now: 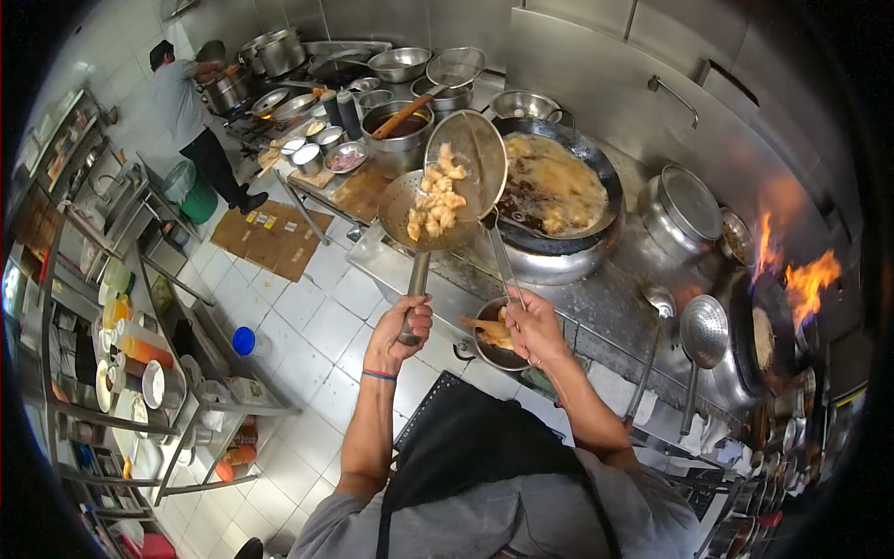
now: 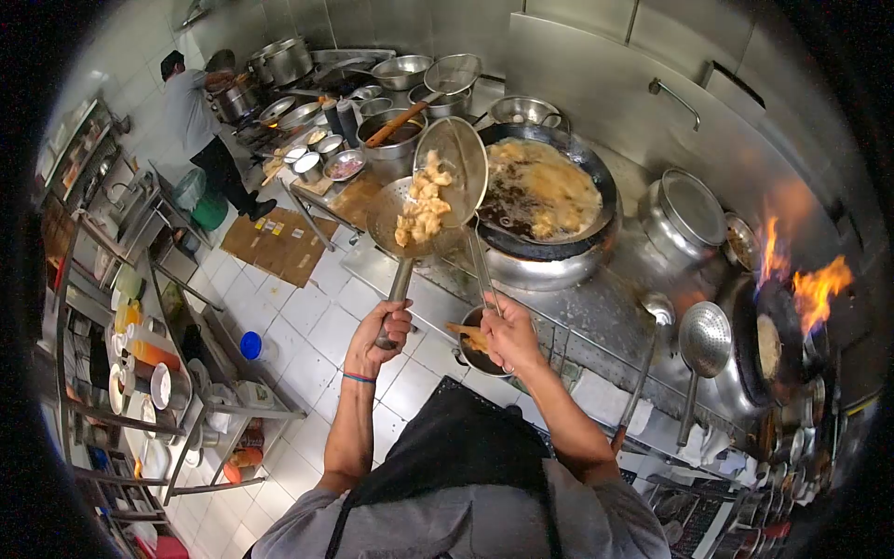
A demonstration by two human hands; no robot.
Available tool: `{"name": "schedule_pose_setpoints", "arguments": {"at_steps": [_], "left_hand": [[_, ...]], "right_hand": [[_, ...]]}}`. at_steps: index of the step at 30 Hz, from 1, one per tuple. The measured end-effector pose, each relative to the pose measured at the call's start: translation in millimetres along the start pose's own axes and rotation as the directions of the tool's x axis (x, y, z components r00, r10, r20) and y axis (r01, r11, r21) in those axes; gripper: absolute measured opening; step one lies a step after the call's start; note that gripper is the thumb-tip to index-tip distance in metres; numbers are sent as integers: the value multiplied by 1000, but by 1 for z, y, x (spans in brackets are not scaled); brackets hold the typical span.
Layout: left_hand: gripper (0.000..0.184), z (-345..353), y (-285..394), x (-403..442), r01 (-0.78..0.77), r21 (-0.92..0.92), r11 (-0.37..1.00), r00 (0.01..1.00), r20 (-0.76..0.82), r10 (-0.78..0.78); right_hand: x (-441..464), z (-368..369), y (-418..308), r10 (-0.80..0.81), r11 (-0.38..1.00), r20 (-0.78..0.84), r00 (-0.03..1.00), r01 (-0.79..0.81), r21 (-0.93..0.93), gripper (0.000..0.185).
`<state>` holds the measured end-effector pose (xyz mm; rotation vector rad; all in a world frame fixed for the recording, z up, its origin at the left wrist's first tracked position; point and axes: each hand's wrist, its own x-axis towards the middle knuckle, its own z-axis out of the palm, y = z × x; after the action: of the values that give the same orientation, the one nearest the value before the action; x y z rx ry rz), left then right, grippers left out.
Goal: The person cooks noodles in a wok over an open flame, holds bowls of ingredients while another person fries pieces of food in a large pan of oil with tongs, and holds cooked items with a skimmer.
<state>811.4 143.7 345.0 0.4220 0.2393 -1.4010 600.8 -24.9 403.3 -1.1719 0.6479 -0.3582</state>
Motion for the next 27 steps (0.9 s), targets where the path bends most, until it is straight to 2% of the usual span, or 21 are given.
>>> {"name": "schedule_pose_setpoints", "arguments": {"at_steps": [2, 3, 6, 8, 12, 15, 17, 18, 21, 24, 25, 27], "left_hand": [[14, -4, 7, 4, -26, 10, 1000, 1000, 2, 26], [15, -6, 10, 4, -20, 6, 1000, 1000, 4, 20], [16, -10, 12, 5, -5, -7, 1000, 1000, 10, 5], [17, -9, 13, 1, -8, -12, 1000, 1000, 9, 8], [17, 12, 35, 2, -2, 16, 1000, 1000, 4, 2], [13, 22, 50, 3, 7, -38, 999, 1000, 13, -6], [13, 24, 56, 2, -17, -19, 1000, 1000, 4, 17], [13, 24, 58, -1, -30, -9, 1000, 1000, -1, 30], [18, 27, 68, -7, -2, -74, 997, 1000, 3, 2], [20, 24, 81, -9, 43, -107, 993, 999, 27, -41], [20, 23, 85, -8, 66, -106, 992, 998, 31, -63], [19, 25, 95, -6, 89, -126, 988, 996, 36, -85]], "right_hand": [[4, 0, 16, -115, 964, -42, 992, 101, -245, 41], [15, -9, 32, -274, 871, -36, 961, 232, -433, 37], [24, -20, 34, -441, 766, -58, 896, 342, -545, 32], [23, -21, 15, -465, 758, -75, 882, 353, -548, 32], [16, -31, -14, -496, 745, -216, 841, 285, -603, 32], [13, -61, -36, -665, 444, -190, 723, 178, -878, 33], [25, -99, -33, -729, 288, -123, 674, 138, -948, 35], [30, -116, -29, -755, 207, -85, 651, 114, -972, 36], [37, -146, -22, -656, 123, -161, 738, -105, -987, 40], [34, -138, -21, -757, -190, 66, 650, -123, -974, 45], [28, -105, -35, -773, -237, 61, 631, -198, -951, 40], [46, -64, -29, -725, -160, 135, 676, 25, -987, 31]]}}
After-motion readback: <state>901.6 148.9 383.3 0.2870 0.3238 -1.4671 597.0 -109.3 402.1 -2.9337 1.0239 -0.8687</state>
